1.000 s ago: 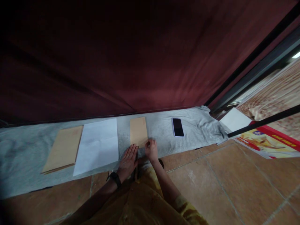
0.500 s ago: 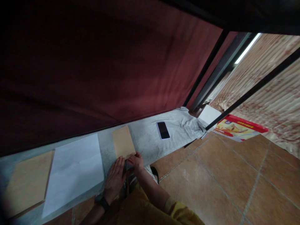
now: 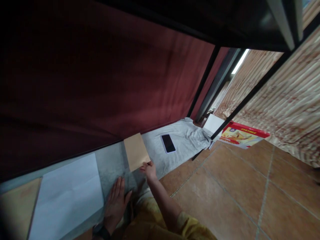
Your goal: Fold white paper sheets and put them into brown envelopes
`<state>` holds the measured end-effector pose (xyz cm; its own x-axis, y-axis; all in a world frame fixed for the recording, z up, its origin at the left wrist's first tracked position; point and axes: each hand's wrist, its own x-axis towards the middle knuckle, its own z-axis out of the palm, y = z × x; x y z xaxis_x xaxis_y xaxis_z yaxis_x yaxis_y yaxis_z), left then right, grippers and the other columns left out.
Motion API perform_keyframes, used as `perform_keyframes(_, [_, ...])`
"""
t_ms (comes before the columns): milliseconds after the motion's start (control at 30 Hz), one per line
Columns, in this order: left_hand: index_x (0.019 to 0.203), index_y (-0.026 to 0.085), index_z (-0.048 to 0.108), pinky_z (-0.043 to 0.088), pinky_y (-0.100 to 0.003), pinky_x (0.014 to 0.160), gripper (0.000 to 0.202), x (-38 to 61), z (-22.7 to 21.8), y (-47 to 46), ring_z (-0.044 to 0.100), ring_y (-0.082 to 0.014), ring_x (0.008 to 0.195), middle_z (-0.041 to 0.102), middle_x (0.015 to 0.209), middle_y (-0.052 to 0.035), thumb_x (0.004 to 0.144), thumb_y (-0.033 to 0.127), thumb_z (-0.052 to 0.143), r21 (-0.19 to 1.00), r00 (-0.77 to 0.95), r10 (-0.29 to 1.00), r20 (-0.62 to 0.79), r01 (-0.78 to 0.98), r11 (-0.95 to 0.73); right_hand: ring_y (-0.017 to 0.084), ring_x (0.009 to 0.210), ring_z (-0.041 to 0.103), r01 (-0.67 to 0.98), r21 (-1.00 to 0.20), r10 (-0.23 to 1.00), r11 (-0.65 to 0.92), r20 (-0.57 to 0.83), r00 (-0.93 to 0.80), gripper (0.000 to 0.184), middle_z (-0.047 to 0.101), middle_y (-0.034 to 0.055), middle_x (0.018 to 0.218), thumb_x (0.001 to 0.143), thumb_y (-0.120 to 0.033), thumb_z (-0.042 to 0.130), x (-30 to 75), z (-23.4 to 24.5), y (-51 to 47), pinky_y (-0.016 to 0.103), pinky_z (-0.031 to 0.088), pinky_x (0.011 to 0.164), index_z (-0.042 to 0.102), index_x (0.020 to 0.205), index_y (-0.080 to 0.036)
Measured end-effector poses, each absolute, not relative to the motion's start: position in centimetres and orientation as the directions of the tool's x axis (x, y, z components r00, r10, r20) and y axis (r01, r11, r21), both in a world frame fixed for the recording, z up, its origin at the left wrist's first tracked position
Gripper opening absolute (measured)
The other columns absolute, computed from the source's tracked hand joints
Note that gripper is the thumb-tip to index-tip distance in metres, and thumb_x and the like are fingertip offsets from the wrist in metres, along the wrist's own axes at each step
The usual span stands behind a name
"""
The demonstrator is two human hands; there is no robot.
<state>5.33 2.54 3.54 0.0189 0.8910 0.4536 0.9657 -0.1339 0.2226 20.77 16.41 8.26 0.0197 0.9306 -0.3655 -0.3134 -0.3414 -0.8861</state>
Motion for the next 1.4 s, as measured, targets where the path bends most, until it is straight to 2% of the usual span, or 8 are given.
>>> perform_keyframes(133, [0.161,0.017,0.006,0.04,-0.055,0.113,0.074,5.4,3.5,2.5,0.04,-0.0341,0.144,0.035,0.16,-0.0199,0.101,0.049,0.033,0.189,0.036,0.892,0.45,0.973,-0.135,0.015,0.05,0.062,-0.344,-0.858,0.882,-0.381,-0.45,0.144,0.024,0.059,-0.004,0.054,0.071,-0.031,0.074,24.6,8.6,18.4,0.026,0.056,0.052,0.051,0.069,-0.023])
perform_keyframes(267, [0.161,0.017,0.013,0.037,-0.056,0.115,0.07,5.4,3.2,2.6,0.037,-0.0337,0.146,0.037,0.159,-0.018,0.102,0.051,0.029,0.198,0.028,0.89,0.456,0.971,-0.133,0.014,0.05,0.064,-0.359,-0.838,0.844,-0.412,-0.499,0.197,0.022,0.061,-0.0037,0.054,0.072,-0.024,0.074,26.5,8.6,19.6,0.025,0.056,0.051,0.053,0.069,-0.022])
perform_keyframes(633, [0.152,0.008,0.038,0.032,-0.054,0.118,0.066,5.5,2.7,2.3,0.033,-0.033,0.148,0.04,0.157,-0.0197,0.101,0.049,0.028,0.179,0.022,0.912,0.409,0.978,-0.104,0.012,0.047,0.063,-0.349,-0.795,0.803,-0.496,-0.573,0.163,0.021,0.059,-0.006,0.049,0.072,-0.013,0.072,27.5,7.8,21.1,0.02,0.058,0.053,0.053,0.066,-0.02])
perform_keyframes(800, [0.152,0.009,0.039,0.032,-0.053,0.118,0.066,5.5,2.6,2.4,0.033,-0.0329,0.148,0.039,0.157,-0.0189,0.1,0.049,0.032,0.183,0.022,0.913,0.408,0.977,-0.106,0.013,0.05,0.066,-0.329,-0.794,0.803,-0.511,-0.577,0.146,0.021,0.057,-0.006,0.047,0.072,-0.015,0.072,27.6,7.6,21.0,0.02,0.058,0.056,0.054,0.063,-0.021])
perform_keyframes(967, [0.148,0.005,0.044,0.032,-0.053,0.118,0.066,5.6,2.8,2.3,0.033,-0.0342,0.148,0.043,0.155,-0.0212,0.1,0.048,0.032,0.153,0.029,0.918,0.396,0.983,-0.098,0.013,0.052,0.067,-0.309,-0.797,0.805,-0.518,-0.577,0.139,0.017,0.062,-0.003,0.051,0.074,-0.017,0.071,28.1,7.4,20.7,0.02,0.058,0.056,0.056,0.066,-0.019])
perform_keyframes(1100, [0.148,0.007,0.046,0.033,-0.053,0.117,0.065,5.6,2.9,2.3,0.034,-0.0333,0.148,0.045,0.153,-0.02,0.1,0.049,0.032,0.149,0.026,0.923,0.383,0.985,-0.089,0.013,0.052,0.067,-0.287,-0.8,0.804,-0.527,-0.578,0.137,0.016,0.064,-0.0013,0.053,0.077,-0.018,0.069,28.7,7.1,20.4,0.019,0.057,0.055,0.056,0.066,-0.018])
perform_keyframes(1400, [0.15,0.007,0.042,0.033,-0.054,0.118,0.065,5.7,3.0,2.2,0.034,-0.0327,0.148,0.041,0.156,-0.0199,0.1,0.048,0.033,0.177,0.016,0.928,0.372,0.98,-0.088,0.014,0.056,0.068,-0.215,-0.841,0.831,-0.496,-0.532,0.163,0.02,0.061,-0.0034,0.051,0.074,-0.019,0.069,29.0,7.2,21.5,0.021,0.058,0.056,0.053,0.063,-0.021])
